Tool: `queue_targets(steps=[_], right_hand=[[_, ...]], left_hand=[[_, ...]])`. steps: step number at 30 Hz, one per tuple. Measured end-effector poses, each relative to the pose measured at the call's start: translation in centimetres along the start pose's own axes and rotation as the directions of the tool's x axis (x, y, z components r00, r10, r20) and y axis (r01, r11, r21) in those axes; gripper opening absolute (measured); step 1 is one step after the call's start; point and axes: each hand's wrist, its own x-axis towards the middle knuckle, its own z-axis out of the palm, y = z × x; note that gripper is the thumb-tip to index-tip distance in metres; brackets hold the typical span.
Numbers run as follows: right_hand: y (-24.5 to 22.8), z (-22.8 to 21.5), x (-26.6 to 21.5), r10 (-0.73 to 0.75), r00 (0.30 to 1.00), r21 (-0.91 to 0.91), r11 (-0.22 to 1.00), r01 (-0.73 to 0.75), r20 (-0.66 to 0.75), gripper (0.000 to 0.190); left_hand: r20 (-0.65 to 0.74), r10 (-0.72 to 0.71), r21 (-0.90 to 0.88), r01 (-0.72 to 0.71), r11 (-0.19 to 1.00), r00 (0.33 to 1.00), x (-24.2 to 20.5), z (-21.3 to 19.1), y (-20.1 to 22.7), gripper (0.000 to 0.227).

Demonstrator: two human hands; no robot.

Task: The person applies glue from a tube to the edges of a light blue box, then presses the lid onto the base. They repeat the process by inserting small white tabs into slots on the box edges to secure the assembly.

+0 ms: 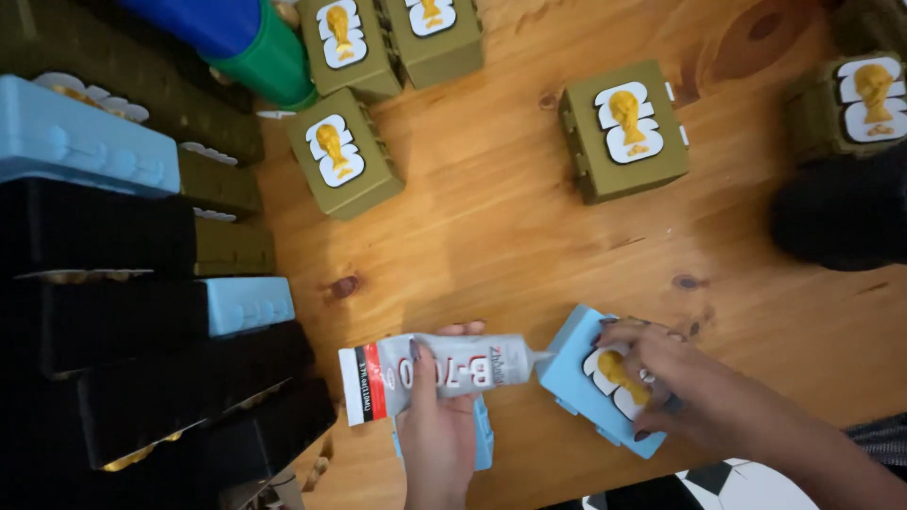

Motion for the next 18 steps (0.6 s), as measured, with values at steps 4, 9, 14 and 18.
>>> queue_targets(steps=[4,9,14,18], right_hand=[[1.0,0.9,0.2,-0.084,0.996,-0.181,0.98,0.087,0.023,0.058],[-0.2,0.8,-0.4,0.032,0.998,-0.241,0.97,-0.043,-0.051,0.055],[1.7,2.3,-1.1,-0.125,0.975,-0.16,0.982,0.096,-0.182,0.049],[1.5,2.6,-2.2,-0.274,0.901,-0.197,0.956,0.217,-0.337,0.053]], left_hand=[[0.02,-0.026,-0.037,0.027,0.999,0.999,0.1,0.2,-0.5,0.042],[0.08,-0.037,-0.163,0.05,0.985,0.996,-0.2,0.7,-1.5,0.042],[0.101,-0.002,-0.145,0.017,0.989,0.995,-0.5,0.8,-1.9,0.042],[0.016,-0.004,-0.11,0.005,0.994,1.0,-0.5,0.7,-1.8,0.04]])
